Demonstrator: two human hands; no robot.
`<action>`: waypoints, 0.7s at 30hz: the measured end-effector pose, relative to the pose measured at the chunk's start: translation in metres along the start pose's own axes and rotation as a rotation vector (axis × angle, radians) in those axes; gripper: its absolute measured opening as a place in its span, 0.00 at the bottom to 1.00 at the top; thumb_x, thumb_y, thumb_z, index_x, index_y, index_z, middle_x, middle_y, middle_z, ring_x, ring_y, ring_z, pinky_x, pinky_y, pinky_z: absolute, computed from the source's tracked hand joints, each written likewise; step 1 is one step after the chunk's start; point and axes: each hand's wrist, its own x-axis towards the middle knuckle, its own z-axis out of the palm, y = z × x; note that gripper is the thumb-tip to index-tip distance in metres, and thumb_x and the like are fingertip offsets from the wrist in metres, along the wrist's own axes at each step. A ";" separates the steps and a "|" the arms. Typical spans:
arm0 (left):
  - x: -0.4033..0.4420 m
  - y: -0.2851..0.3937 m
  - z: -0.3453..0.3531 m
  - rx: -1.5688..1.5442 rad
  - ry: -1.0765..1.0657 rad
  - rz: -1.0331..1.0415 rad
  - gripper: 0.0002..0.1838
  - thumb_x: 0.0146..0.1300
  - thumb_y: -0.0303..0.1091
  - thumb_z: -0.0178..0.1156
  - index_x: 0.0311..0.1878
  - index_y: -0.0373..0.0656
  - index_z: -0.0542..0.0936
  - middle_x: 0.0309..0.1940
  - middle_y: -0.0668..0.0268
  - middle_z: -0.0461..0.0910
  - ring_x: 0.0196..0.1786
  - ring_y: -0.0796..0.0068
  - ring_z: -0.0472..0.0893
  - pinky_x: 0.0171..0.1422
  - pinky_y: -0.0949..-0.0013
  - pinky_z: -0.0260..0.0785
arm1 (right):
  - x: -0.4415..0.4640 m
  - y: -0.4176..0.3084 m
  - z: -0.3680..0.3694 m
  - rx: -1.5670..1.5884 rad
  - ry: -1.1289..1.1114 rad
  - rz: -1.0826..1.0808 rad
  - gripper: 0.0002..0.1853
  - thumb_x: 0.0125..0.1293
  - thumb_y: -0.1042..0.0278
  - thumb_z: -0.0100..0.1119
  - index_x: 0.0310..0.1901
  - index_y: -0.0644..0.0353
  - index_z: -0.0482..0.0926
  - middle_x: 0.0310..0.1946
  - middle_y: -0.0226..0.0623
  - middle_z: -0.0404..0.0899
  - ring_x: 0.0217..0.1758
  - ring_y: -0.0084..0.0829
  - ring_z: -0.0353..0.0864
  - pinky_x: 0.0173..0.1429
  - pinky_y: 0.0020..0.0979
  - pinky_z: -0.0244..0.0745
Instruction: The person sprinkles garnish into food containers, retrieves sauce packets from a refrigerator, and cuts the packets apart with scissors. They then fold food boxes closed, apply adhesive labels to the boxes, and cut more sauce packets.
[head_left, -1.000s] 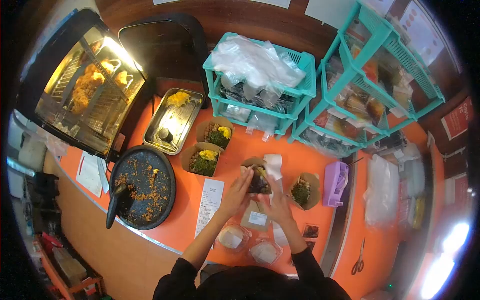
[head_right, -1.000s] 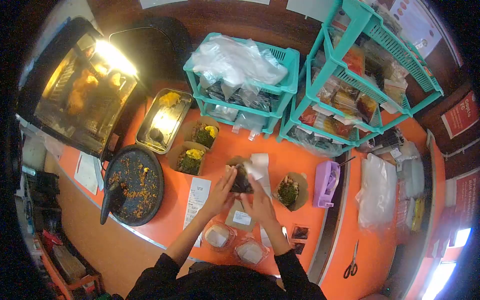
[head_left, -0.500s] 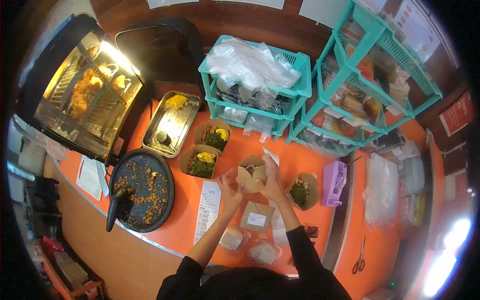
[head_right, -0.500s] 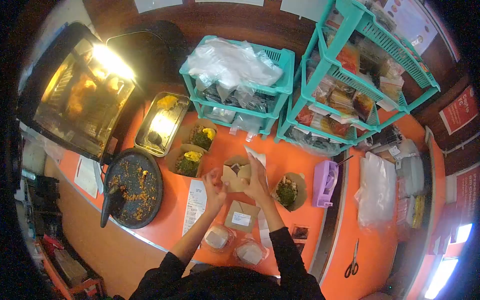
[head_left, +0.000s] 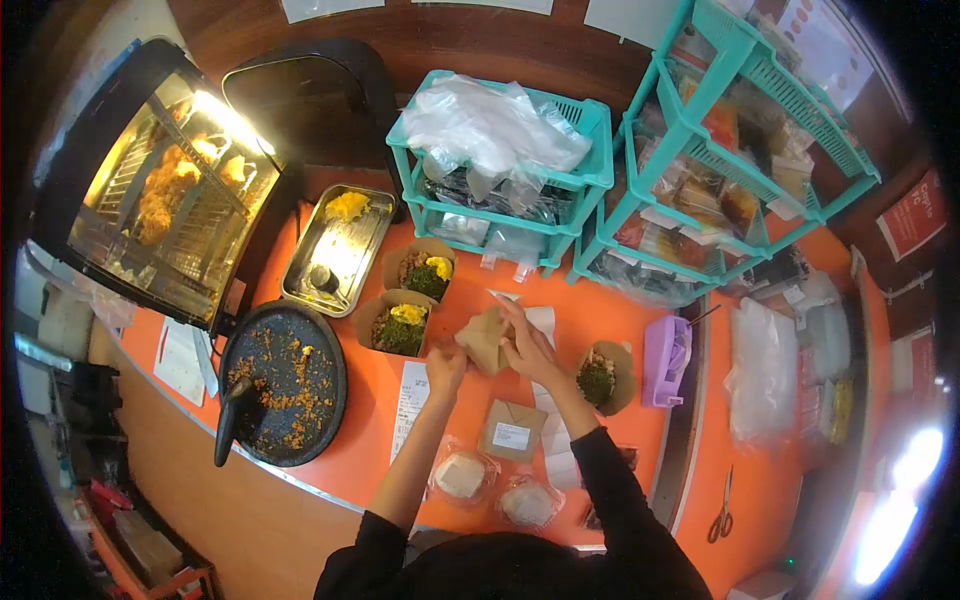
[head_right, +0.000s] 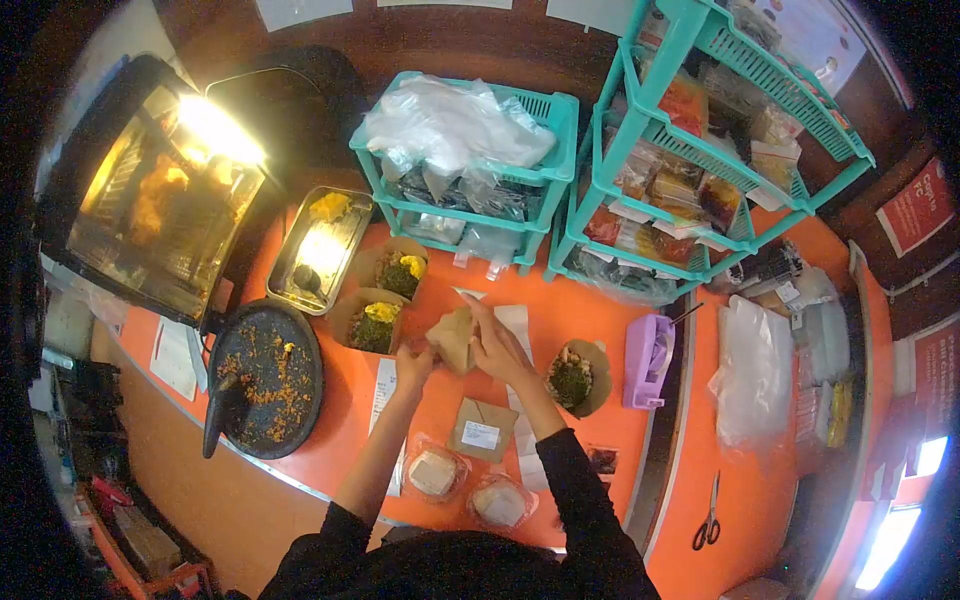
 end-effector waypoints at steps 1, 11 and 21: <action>0.012 -0.007 -0.002 0.055 0.050 0.224 0.21 0.63 0.30 0.63 0.57 0.36 0.71 0.48 0.54 0.80 0.49 0.65 0.83 0.53 0.66 0.76 | 0.004 -0.004 -0.003 -0.008 -0.056 0.059 0.37 0.62 0.78 0.55 0.73 0.54 0.56 0.59 0.45 0.74 0.64 0.47 0.72 0.72 0.47 0.61; -0.013 0.065 0.005 0.795 -0.185 1.029 0.16 0.51 0.25 0.64 0.46 0.41 0.80 0.55 0.56 0.74 0.54 0.47 0.76 0.53 0.55 0.74 | -0.009 -0.013 0.010 0.123 0.068 0.271 0.44 0.60 0.81 0.60 0.73 0.50 0.45 0.41 0.39 0.82 0.32 0.29 0.80 0.43 0.30 0.74; -0.001 0.061 0.021 0.648 -0.098 0.716 0.04 0.53 0.23 0.63 0.34 0.35 0.81 0.32 0.51 0.79 0.34 0.49 0.81 0.39 0.53 0.74 | 0.006 0.024 0.031 0.251 0.198 0.202 0.45 0.54 0.82 0.64 0.70 0.55 0.49 0.26 0.36 0.81 0.37 0.37 0.79 0.55 0.40 0.70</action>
